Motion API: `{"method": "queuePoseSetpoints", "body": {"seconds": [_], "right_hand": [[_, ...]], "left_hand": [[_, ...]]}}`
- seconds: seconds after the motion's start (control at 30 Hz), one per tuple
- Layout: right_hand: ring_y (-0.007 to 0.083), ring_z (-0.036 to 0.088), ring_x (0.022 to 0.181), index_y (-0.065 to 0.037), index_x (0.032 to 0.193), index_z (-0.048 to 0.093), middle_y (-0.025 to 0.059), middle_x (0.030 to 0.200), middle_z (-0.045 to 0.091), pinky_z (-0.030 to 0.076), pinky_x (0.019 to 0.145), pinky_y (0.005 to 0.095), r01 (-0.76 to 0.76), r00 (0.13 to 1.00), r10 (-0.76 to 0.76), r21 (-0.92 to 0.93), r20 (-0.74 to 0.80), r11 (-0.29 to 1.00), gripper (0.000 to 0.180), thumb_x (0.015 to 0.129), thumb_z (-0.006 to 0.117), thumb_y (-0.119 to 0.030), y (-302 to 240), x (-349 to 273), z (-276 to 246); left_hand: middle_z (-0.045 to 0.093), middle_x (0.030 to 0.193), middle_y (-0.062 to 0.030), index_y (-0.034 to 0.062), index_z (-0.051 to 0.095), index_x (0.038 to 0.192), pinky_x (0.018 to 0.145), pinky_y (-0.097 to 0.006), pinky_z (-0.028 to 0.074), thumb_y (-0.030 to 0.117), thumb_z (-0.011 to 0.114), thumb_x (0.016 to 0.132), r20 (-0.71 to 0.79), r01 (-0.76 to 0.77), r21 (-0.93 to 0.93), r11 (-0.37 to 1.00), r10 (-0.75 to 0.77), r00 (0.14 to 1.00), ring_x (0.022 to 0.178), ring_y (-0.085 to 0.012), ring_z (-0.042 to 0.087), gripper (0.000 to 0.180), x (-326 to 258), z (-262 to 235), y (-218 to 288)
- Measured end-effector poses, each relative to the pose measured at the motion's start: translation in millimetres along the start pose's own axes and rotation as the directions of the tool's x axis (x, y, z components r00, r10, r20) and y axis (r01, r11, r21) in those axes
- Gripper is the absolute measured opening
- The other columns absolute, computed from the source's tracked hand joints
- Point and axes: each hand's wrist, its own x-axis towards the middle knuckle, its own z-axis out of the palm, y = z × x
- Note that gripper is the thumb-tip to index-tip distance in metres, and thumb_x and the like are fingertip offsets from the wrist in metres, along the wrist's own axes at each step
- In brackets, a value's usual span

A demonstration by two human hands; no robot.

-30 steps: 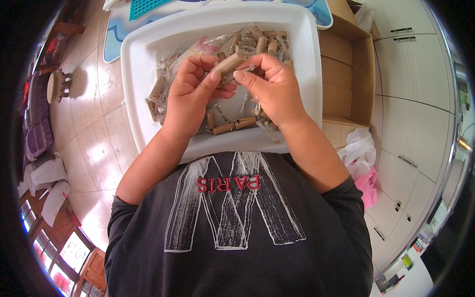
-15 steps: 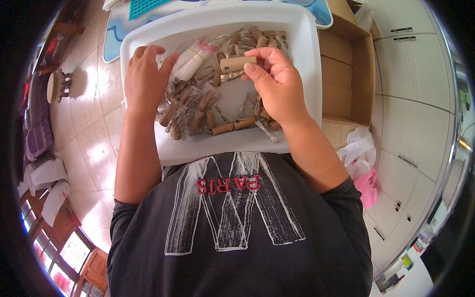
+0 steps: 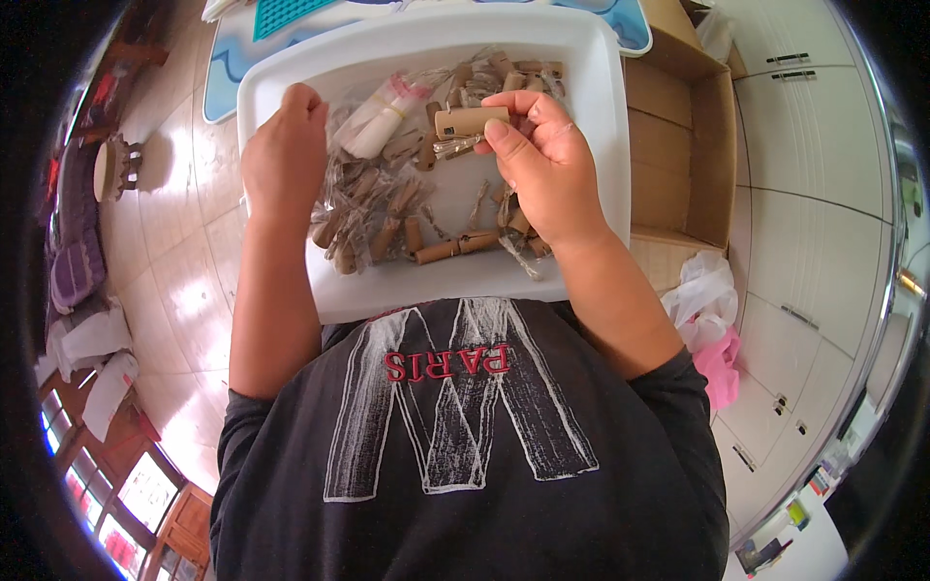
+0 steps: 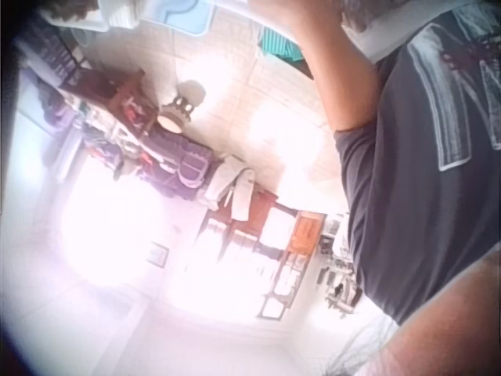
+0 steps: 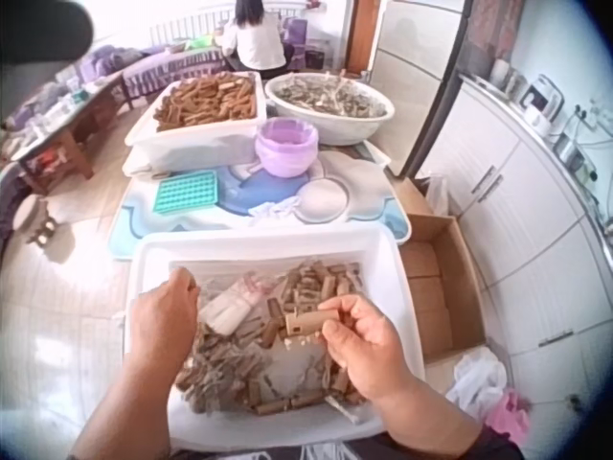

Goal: The person repeatedly picks up small cylindrical wooden corks from a white tray and places them into small clear plastic bags. They seal each bag and return it to the tray, continuing this process for the duration of the clip.

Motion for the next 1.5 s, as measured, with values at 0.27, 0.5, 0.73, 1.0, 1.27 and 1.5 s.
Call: {"method": "queuePoseSetpoints", "body": {"seconds": [0.27,0.5,0.73,1.0,1.27,1.5], "right_hand": [[0.0039,0.044,0.062,-0.001,0.109,0.05,0.0035,0.086,0.055,0.033,0.05,0.0156,0.133,0.99,-0.137,-0.076,-0.041,0.988,0.023,0.088,0.055,-0.009,1.8,1.5,2.9],[0.0064,0.048,0.072,-0.001,0.108,0.052,0.0017,0.086,0.055,0.039,0.062,0.0177,0.357,0.925,-0.38,-0.276,-0.033,0.893,0.023,0.085,0.058,-0.004,7.4,-1.4,4.9],[0.0069,0.05,0.066,-0.003,0.102,0.057,0.001,0.079,0.057,0.042,0.061,0.0195,0.452,0.845,-0.535,-0.519,-0.011,0.725,0.019,0.083,0.06,-0.001,7.3,-0.6,3.8],[0.0087,0.051,0.066,-0.003,0.102,0.058,0.0032,0.079,0.058,0.043,0.06,0.0206,0.508,0.798,-0.602,-0.548,0.011,0.664,0.022,0.08,0.062,0.0,9.0,0.7,3.5],[0.0068,0.049,0.068,-0.003,0.102,0.059,-0.0003,0.078,0.056,0.04,0.061,0.0191,0.292,0.952,-0.304,-0.411,0.039,0.863,0.02,0.082,0.062,-0.004,4.6,-2.2,7.9],[0.0055,0.048,0.076,-0.001,0.103,0.059,-0.0003,0.085,0.056,0.039,0.067,0.018,0.183,0.982,-0.148,-0.391,0.117,0.902,0.021,0.083,0.061,-0.005,2.5,-0.6,0.0]], "left_hand": [[0.061,0.068,-0.0045,0.0005,0.059,0.09,0.056,-0.026,0.044,0.01,0.06,0.082,0.233,0.188,-0.721,0.666,-0.023,0.972,0.063,-0.0131,0.058,0.013,-18.3,-17.7,2.8],[0.058,0.066,-0.0014,-0.0006,0.061,0.081,0.053,-0.02,0.042,0.013,0.066,0.079,0.53,0.484,-0.8,0.355,0.039,0.847,0.057,-0.0063,0.051,0.014,-22.3,-4.9,13.4],[0.059,0.066,-0.0024,-0.0017,0.061,0.079,0.052,-0.021,0.045,0.016,0.068,0.079,0.566,0.537,-0.803,0.26,0.051,0.823,0.056,-0.0072,0.053,0.019,-24.3,-5.2,12.2],[0.058,0.065,-0.0031,-0.0011,0.06,0.078,0.05,-0.02,0.044,0.011,0.067,0.079,0.519,0.484,-0.826,0.288,0.054,0.853,0.055,-0.0075,0.051,0.015,-27.6,-6.0,16.6],[0.061,0.073,-0.0029,0.0001,0.061,0.085,0.059,-0.021,0.046,0.012,0.069,0.078,0.431,0.377,-0.867,0.326,0.112,0.895,0.064,-0.0079,0.055,0.016,-32.6,-2.0,21.2],[0.063,0.08,-0.0041,-0.0044,0.06,0.099,0.063,-0.019,0.045,0.019,0.071,0.077,0.618,0.574,-0.786,0.229,0.293,0.729,0.068,-0.0069,0.055,0.033,-33.3,-1.0,28.2]]}}
